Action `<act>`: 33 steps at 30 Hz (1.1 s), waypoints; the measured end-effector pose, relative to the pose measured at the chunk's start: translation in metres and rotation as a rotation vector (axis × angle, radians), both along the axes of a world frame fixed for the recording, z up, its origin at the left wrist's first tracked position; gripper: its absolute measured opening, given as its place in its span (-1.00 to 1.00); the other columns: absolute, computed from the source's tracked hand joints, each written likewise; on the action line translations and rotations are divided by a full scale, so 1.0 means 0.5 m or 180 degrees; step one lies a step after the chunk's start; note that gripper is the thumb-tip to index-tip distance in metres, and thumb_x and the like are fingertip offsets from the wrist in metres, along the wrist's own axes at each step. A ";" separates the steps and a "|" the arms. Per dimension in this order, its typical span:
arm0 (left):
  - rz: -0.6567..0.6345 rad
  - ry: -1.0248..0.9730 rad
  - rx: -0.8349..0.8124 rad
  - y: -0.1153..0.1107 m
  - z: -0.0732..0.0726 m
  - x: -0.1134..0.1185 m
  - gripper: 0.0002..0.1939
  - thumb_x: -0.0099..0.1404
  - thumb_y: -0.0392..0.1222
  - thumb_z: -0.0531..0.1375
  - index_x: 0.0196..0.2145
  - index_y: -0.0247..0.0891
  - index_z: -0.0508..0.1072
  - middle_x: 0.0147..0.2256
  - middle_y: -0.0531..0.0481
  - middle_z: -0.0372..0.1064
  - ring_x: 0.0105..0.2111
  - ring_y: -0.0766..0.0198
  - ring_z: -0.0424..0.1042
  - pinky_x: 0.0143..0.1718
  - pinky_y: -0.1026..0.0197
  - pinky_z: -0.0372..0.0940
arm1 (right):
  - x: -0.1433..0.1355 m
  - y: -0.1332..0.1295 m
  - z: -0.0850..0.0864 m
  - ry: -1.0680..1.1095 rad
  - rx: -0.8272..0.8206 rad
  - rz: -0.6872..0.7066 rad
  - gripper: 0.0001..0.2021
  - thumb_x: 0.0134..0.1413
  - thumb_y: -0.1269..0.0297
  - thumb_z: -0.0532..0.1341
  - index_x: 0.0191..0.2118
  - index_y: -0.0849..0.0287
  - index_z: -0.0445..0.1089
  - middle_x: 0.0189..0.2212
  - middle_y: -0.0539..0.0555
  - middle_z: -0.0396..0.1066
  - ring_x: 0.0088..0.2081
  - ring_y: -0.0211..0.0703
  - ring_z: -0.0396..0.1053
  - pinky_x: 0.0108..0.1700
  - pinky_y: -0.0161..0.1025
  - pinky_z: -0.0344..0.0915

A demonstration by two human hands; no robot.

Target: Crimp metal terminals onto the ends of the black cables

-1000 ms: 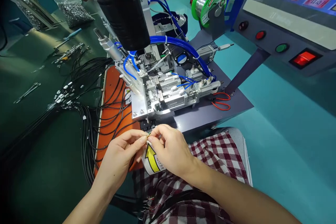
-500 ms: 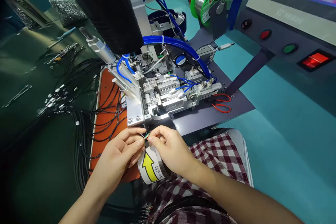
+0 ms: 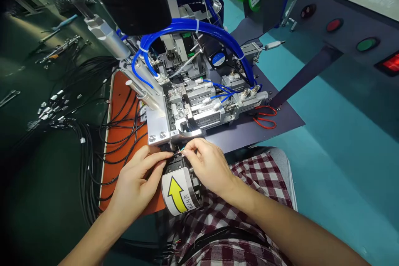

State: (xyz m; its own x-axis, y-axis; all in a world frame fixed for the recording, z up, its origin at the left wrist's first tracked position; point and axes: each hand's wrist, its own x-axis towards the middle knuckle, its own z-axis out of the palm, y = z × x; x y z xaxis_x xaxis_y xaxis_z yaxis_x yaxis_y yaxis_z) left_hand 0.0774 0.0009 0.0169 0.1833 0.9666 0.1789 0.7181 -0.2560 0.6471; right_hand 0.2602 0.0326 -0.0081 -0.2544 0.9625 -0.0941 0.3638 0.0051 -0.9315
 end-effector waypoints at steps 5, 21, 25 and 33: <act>-0.0378 0.0090 0.0138 0.003 -0.011 -0.009 -0.77 0.32 -0.42 0.06 -0.16 -0.33 0.49 -0.33 -0.05 0.35 -0.31 0.32 0.39 -0.29 0.34 0.32 | 0.008 -0.004 -0.022 0.0424 -0.0530 0.0006 -0.87 0.16 0.25 0.14 -0.35 0.17 0.36 -0.43 0.01 0.38 -0.39 -0.20 0.32 -0.31 -0.26 0.27; -0.0976 0.0780 0.0574 0.023 -0.021 -0.040 -0.71 0.30 -0.47 0.02 -0.12 -0.34 0.45 -0.23 -0.12 0.37 -0.25 0.25 0.41 -0.26 0.29 0.37 | 0.014 0.002 -0.034 0.0421 -0.0552 0.0180 -0.88 0.18 0.29 0.11 -0.35 0.18 0.33 -0.44 0.00 0.36 -0.40 -0.24 0.32 -0.32 -0.28 0.28; -0.1107 0.1110 0.0793 0.021 -0.026 -0.045 -0.68 0.30 -0.47 -0.01 -0.10 -0.34 0.44 -0.27 -0.13 0.39 -0.29 0.22 0.43 -0.32 0.26 0.39 | 0.011 0.001 -0.028 0.0184 -0.0327 0.0149 -0.89 0.17 0.32 0.11 -0.36 0.19 0.33 -0.47 -0.01 0.35 -0.44 -0.26 0.30 -0.36 -0.29 0.26; -0.1133 0.1004 0.0612 0.024 -0.020 -0.047 -0.71 0.31 -0.45 0.00 -0.08 -0.32 0.39 -0.20 -0.12 0.38 -0.24 0.24 0.43 -0.26 0.29 0.38 | 0.012 0.006 -0.022 0.0142 -0.0452 0.0153 -0.88 0.16 0.30 0.11 -0.37 0.18 0.33 -0.54 -0.05 0.30 -0.53 -0.30 0.24 -0.47 -0.34 0.20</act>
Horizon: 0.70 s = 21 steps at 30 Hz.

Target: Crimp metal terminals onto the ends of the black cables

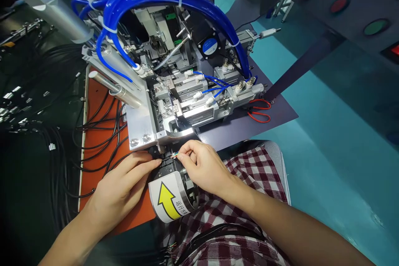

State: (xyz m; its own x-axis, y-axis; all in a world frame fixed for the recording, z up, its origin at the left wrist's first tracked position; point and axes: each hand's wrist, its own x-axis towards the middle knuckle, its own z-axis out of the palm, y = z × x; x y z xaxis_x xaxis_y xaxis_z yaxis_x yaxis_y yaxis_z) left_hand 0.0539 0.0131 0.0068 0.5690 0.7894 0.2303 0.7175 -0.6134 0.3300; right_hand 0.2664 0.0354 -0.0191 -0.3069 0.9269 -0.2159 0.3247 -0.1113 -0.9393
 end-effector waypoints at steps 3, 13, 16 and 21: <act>0.0096 0.0029 0.0009 -0.002 0.004 -0.003 -0.72 0.31 -0.46 0.00 -0.09 -0.31 0.38 -0.19 -0.12 0.38 -0.22 0.24 0.43 -0.24 0.31 0.38 | 0.003 0.002 0.001 0.0010 -0.0067 0.0049 -0.87 0.17 0.29 0.11 -0.37 0.18 0.33 -0.55 -0.06 0.29 -0.53 -0.31 0.23 -0.47 -0.35 0.19; 0.0075 0.0127 0.0145 -0.004 0.001 0.002 -0.77 0.31 -0.44 0.01 -0.15 -0.31 0.38 -0.27 -0.11 0.39 -0.33 0.23 0.41 -0.34 0.25 0.38 | 0.000 0.002 0.015 -0.0221 0.0137 0.0017 -0.89 0.13 0.34 0.12 -0.39 0.19 0.34 -0.57 -0.05 0.29 -0.55 -0.30 0.23 -0.46 -0.33 0.20; 0.0100 0.0125 0.0160 -0.006 0.001 0.005 -0.78 0.31 -0.43 0.02 -0.16 -0.32 0.38 -0.28 -0.11 0.39 -0.33 0.23 0.41 -0.36 0.24 0.37 | -0.004 0.000 0.017 -0.0260 0.0148 -0.0054 -0.90 0.11 0.35 0.12 -0.40 0.20 0.34 -0.58 -0.05 0.30 -0.55 -0.30 0.23 -0.47 -0.33 0.19; 0.0103 0.0045 0.0166 -0.010 0.000 0.003 -0.79 0.31 -0.43 0.02 -0.15 -0.31 0.39 -0.27 -0.11 0.39 -0.31 0.23 0.40 -0.33 0.24 0.37 | -0.003 0.000 0.015 -0.0094 -0.0199 -0.0072 -0.88 0.12 0.31 0.13 -0.40 0.19 0.34 -0.63 -0.09 0.23 -0.60 -0.33 0.17 -0.55 -0.37 0.12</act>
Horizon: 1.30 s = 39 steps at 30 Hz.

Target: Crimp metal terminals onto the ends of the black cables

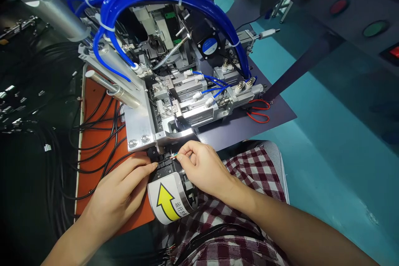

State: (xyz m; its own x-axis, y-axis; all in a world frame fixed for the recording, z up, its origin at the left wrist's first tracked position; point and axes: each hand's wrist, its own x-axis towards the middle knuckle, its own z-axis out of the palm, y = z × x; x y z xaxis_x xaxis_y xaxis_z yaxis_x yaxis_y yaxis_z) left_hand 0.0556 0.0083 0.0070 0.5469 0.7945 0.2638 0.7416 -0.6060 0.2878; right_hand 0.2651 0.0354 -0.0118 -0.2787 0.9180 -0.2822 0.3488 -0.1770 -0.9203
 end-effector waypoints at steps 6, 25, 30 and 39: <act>-0.0001 -0.0113 -0.0157 -0.003 -0.005 -0.002 -0.78 0.31 -0.44 0.04 -0.13 -0.34 0.38 -0.24 -0.13 0.36 -0.27 0.22 0.40 -0.27 0.23 0.38 | 0.014 0.004 0.007 0.0028 0.0135 -0.0046 -0.90 0.11 0.29 0.17 -0.32 0.18 0.39 -0.57 -0.08 0.28 -0.56 -0.33 0.20 -0.51 -0.36 0.15; -0.0005 -0.0160 -0.0072 -0.003 -0.014 -0.003 -0.76 0.30 -0.46 0.04 -0.10 -0.33 0.36 -0.17 -0.15 0.35 -0.21 0.21 0.39 -0.21 0.24 0.35 | 0.006 0.007 0.003 0.0487 -0.0147 -0.0104 -0.90 0.09 0.30 0.16 -0.34 0.20 0.37 -0.61 -0.09 0.21 -0.61 -0.33 0.10 -0.57 -0.36 0.08; 0.0017 -0.0160 -0.0060 -0.003 -0.015 -0.003 -0.77 0.30 -0.46 0.04 -0.12 -0.35 0.38 -0.19 -0.15 0.34 -0.23 0.21 0.39 -0.23 0.26 0.34 | 0.012 0.002 0.003 0.0127 0.0419 -0.0168 -0.95 0.05 0.37 0.18 -0.32 0.20 0.37 -0.65 -0.13 0.12 -0.63 -0.36 0.07 -0.57 -0.36 0.07; -0.0001 -0.0196 -0.0085 -0.004 -0.015 -0.003 -0.77 0.30 -0.47 0.04 -0.12 -0.37 0.37 -0.19 -0.16 0.32 -0.24 0.22 0.38 -0.23 0.26 0.34 | 0.009 -0.001 0.010 -0.0164 0.1040 -0.0090 -0.97 0.04 0.43 0.19 -0.37 0.21 0.38 -0.47 -0.01 0.33 -0.58 -0.36 0.19 -0.54 -0.37 0.17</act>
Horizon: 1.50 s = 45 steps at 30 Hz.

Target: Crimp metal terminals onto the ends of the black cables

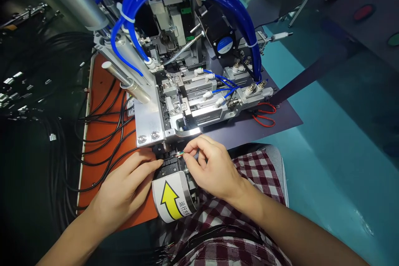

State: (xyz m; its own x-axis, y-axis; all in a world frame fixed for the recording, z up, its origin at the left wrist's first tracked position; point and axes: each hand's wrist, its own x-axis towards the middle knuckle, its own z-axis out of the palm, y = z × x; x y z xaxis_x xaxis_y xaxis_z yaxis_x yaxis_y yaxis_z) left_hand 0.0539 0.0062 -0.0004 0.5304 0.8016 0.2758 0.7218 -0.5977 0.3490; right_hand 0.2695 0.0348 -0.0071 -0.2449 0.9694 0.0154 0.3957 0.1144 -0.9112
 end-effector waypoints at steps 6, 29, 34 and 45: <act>-0.0035 -0.0023 0.0073 -0.001 -0.001 -0.002 -0.77 0.30 -0.46 0.04 -0.11 -0.37 0.36 -0.18 -0.16 0.31 -0.23 0.20 0.37 -0.24 0.24 0.34 | -0.001 0.006 -0.001 0.0032 -0.0207 -0.0094 -0.91 0.09 0.39 0.16 -0.37 0.22 0.41 -0.47 0.01 0.38 -0.55 -0.32 0.23 -0.51 -0.35 0.17; -0.0008 -0.0054 0.0040 -0.001 0.000 -0.001 -0.77 0.29 -0.47 0.03 -0.15 -0.41 0.41 -0.21 -0.18 0.34 -0.25 0.19 0.38 -0.26 0.23 0.34 | -0.012 0.005 -0.001 0.0846 -0.1554 -0.0267 -0.83 0.06 0.22 0.20 -0.39 0.24 0.40 -0.59 -0.06 0.25 -0.62 -0.37 0.12 -0.60 -0.40 0.07; -0.0030 -0.0095 -0.0031 -0.002 -0.001 -0.002 -0.75 0.29 -0.48 0.03 -0.12 -0.40 0.40 -0.20 -0.17 0.33 -0.25 0.20 0.37 -0.26 0.23 0.34 | -0.011 0.011 0.013 0.0737 -0.1508 -0.0257 -0.84 0.03 0.24 0.22 -0.40 0.24 0.41 -0.58 -0.05 0.26 -0.58 -0.35 0.15 -0.57 -0.39 0.10; 0.0003 -0.0013 0.0043 -0.001 -0.001 -0.001 -0.77 0.31 -0.45 0.03 -0.14 -0.38 0.40 -0.20 -0.17 0.34 -0.26 0.20 0.39 -0.27 0.23 0.35 | -0.022 0.006 -0.007 0.0629 -0.1034 -0.0184 -0.86 0.09 0.25 0.20 -0.40 0.22 0.38 -0.46 0.04 0.36 -0.47 -0.27 0.26 -0.45 -0.33 0.22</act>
